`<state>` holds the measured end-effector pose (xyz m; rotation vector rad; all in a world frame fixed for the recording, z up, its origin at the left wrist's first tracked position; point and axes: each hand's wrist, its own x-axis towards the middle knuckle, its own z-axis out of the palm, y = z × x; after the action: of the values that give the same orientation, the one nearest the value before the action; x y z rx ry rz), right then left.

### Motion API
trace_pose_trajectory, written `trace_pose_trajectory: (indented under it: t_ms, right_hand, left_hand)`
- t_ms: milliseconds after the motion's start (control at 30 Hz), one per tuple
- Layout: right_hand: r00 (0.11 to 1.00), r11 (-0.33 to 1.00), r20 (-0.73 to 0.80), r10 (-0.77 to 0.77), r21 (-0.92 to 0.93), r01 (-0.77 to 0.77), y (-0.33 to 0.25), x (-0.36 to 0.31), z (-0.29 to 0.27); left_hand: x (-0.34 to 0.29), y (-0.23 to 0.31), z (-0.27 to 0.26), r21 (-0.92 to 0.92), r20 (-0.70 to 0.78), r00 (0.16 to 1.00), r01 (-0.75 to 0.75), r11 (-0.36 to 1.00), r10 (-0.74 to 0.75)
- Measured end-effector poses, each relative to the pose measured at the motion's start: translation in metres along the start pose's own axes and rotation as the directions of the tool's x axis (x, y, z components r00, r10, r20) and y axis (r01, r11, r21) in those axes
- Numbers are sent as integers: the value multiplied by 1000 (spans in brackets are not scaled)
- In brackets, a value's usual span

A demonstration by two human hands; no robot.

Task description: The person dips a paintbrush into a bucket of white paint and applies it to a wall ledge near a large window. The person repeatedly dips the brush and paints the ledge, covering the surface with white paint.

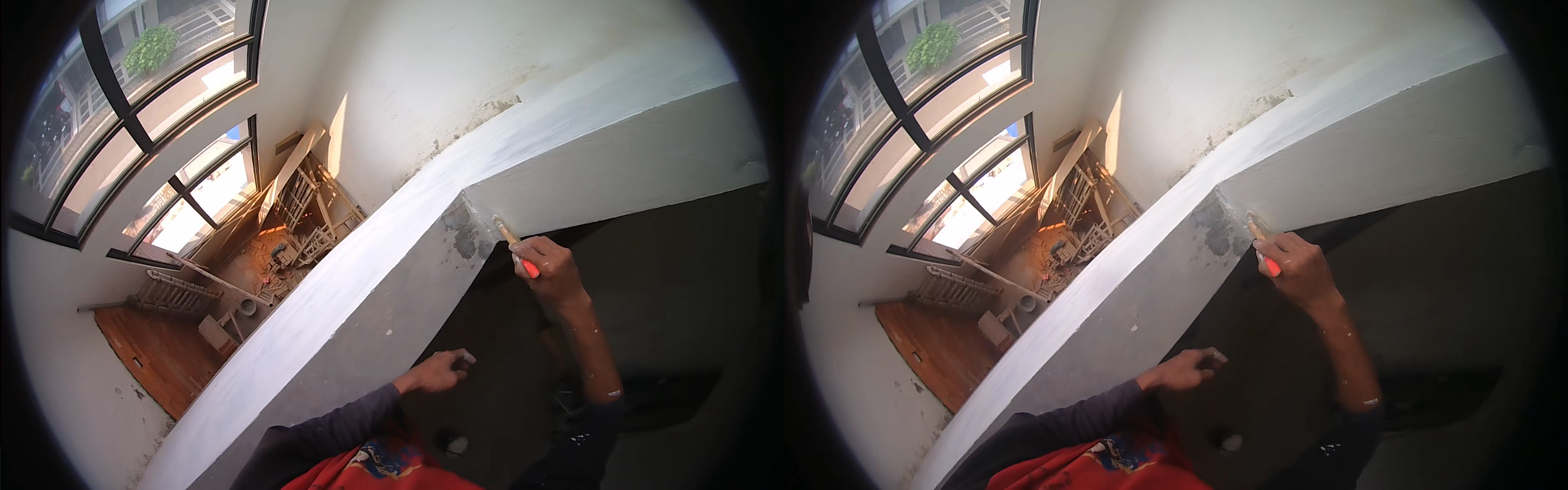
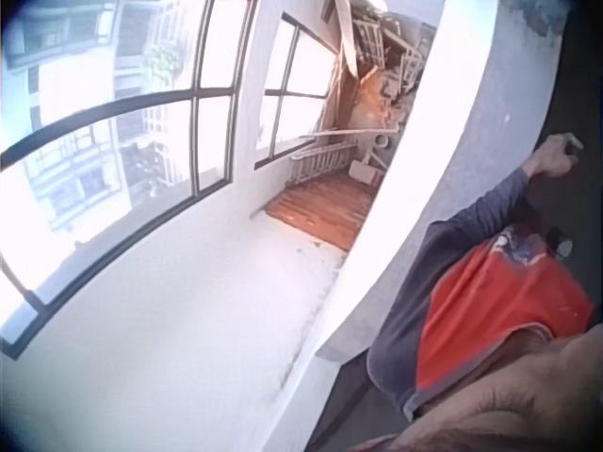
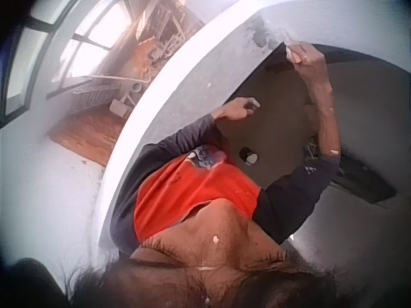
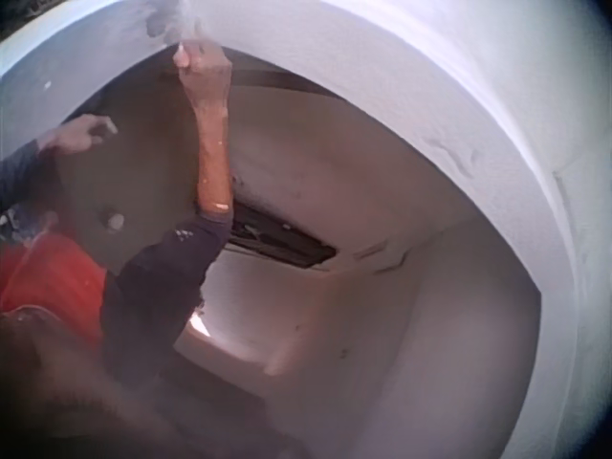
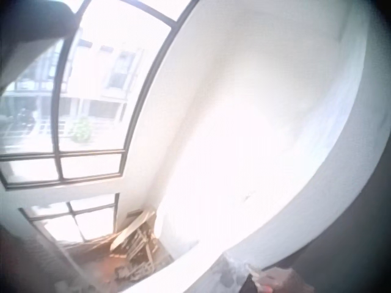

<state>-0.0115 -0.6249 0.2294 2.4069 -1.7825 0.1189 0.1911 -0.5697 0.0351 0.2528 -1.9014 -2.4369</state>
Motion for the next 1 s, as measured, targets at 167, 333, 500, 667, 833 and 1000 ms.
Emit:
trace_pose_trajectory:
  t_ms: [167,333,500,667,833,1000]
  right_hand:
    - [993,995,-93,-75,66,81,5,29,18]
    - [996,996,-43,-75,49,77,16,22,38]
    - [999,999,28,30,-44,-29,13,-19,11]
    - [993,999,-112,21,-27,-24,-2,-30,-4]
    - [982,998,-188,2,55,9,-2,-14,36]
    - [986,996,-164,-1,-93,-15,1,-29,30]
  left_hand:
    - [0,2,-1,-24,3,1000,3,1000,-3]
    - [-2,5,-2,-24,-28,1000,1,1000,-1]
    - [0,3,0,-61,25,1000,18,998,-16]
    - [4,-2,3,-19,-4,1000,-7,1000,7]
    - [2,-5,3,10,-4,1000,-18,1000,18]
    - [1,-2,1,-2,2,1000,11,1000,-11]
